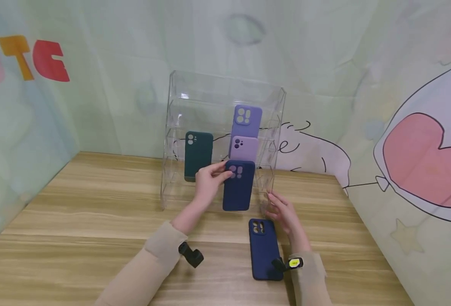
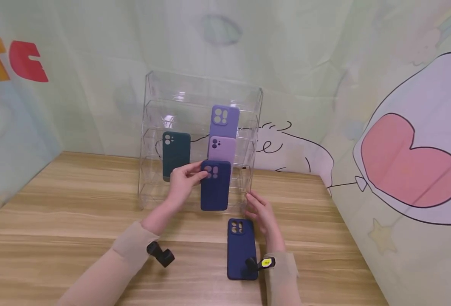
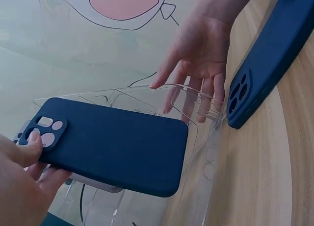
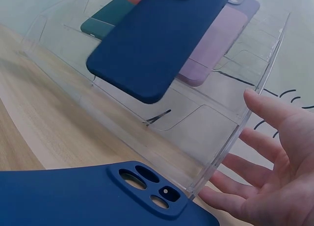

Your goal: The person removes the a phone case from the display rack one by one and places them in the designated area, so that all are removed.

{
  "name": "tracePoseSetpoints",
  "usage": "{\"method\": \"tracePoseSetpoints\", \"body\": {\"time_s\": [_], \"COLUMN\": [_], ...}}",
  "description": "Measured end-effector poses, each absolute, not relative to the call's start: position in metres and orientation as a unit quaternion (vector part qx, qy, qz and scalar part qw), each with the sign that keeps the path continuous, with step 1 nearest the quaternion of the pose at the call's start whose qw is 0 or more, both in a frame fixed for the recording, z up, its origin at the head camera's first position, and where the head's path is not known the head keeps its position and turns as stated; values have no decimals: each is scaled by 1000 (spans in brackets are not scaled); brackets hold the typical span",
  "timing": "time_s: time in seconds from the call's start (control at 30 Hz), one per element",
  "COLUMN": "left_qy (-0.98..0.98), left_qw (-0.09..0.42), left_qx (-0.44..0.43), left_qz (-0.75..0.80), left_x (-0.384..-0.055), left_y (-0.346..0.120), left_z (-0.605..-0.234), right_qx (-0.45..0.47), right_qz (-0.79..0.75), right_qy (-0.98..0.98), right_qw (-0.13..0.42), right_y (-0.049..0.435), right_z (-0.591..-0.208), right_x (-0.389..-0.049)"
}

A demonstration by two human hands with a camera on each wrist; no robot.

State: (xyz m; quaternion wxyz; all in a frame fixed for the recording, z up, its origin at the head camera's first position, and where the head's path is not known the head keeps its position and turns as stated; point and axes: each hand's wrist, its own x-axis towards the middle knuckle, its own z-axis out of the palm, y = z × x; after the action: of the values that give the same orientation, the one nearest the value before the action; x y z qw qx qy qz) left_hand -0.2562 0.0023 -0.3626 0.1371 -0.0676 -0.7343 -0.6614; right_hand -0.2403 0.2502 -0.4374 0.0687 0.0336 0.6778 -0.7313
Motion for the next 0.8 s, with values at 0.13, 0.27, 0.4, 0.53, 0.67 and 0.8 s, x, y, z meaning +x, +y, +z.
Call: {"method": "tracePoseSetpoints", "body": {"time_s": [0.13,0.27,0.4,0.53,0.67,0.8], "left_qy": [-740,-750,-754,-760,-758,-748], "left_qw": [122,100,66,37,12,-19], "left_qx": [-56,-42,-31,-32,-37,-35], "left_qz": [-659,-652,-653,-648,-651,-662], "left_x": [-252,-249,-247,-244,-241,-238], "left_y": [0,-2,-3,-3,-3,-4], "left_z": [-360,-360,-364,-370,-375,-379], "right_qx": [37,39,39,37,36,37], "right_qz": [-732,-734,-732,-731,-732,-733], "right_qy": [676,675,677,678,677,676], "right_qw": [68,66,66,66,65,63], "right_y": [249,249,249,249,250,249], "right_z": [-438,-438,-438,-439,-440,-441], "right_x": [-241,-241,-242,-243,-244,-244]}}
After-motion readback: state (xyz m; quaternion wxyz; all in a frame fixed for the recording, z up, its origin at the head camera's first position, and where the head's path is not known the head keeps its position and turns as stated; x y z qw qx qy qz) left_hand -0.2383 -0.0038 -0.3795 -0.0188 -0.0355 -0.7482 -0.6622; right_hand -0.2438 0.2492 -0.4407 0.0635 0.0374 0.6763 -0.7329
